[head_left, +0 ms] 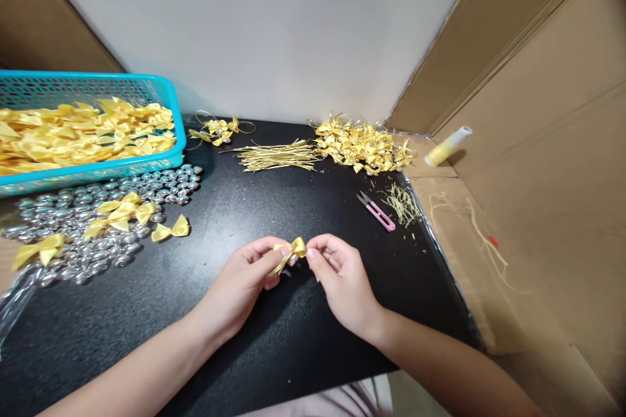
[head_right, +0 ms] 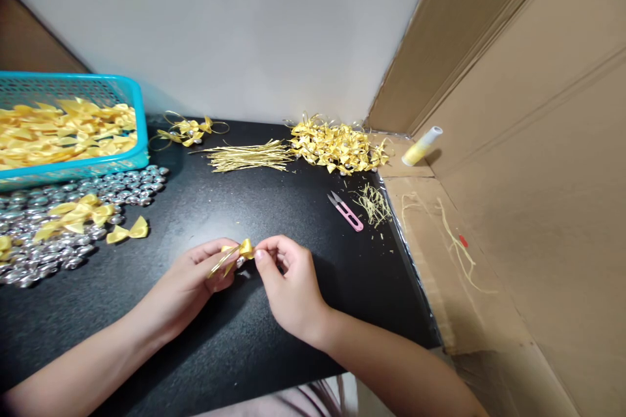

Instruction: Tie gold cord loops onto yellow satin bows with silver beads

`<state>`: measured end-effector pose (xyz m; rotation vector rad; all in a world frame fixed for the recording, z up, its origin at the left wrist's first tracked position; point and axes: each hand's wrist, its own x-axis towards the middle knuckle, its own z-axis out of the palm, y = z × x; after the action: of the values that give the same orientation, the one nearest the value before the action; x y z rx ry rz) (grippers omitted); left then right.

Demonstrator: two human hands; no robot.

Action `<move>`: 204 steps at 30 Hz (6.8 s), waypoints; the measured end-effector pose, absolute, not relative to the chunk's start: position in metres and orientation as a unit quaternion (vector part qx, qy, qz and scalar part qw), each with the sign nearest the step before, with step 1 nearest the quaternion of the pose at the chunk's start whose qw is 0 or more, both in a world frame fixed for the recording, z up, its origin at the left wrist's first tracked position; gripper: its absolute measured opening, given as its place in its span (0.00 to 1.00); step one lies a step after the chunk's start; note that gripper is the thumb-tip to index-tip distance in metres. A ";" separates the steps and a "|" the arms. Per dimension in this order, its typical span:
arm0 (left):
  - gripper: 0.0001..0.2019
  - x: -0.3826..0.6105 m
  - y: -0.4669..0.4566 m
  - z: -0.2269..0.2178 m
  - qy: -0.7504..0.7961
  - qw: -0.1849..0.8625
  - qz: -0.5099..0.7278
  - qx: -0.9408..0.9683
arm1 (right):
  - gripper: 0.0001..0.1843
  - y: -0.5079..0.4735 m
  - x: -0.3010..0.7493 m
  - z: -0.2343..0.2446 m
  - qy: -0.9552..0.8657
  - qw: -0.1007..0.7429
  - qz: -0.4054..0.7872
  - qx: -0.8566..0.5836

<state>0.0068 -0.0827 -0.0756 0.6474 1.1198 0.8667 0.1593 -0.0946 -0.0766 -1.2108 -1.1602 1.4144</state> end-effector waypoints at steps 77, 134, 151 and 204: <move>0.14 0.000 -0.082 -0.073 0.427 0.778 0.386 0.250 | 0.08 -0.092 0.171 -0.071 -0.690 0.448 0.332 -0.463; 0.10 0.001 -0.086 -0.083 0.353 0.819 0.398 0.214 | 0.06 -0.090 0.171 -0.076 -0.666 0.451 0.386 -0.452; 0.15 -0.002 -0.086 -0.083 0.387 0.804 0.413 0.183 | 0.05 -0.090 0.172 -0.080 -0.607 0.437 0.479 -0.460; 0.09 -0.001 -0.087 -0.074 0.470 0.666 0.415 0.405 | 0.06 -0.092 0.172 -0.075 -0.646 0.442 0.378 -0.494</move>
<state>-0.0007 -0.0869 -0.0739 0.9153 1.0605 0.9367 0.1722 -0.0918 -0.0753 -1.2255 -1.6034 0.9391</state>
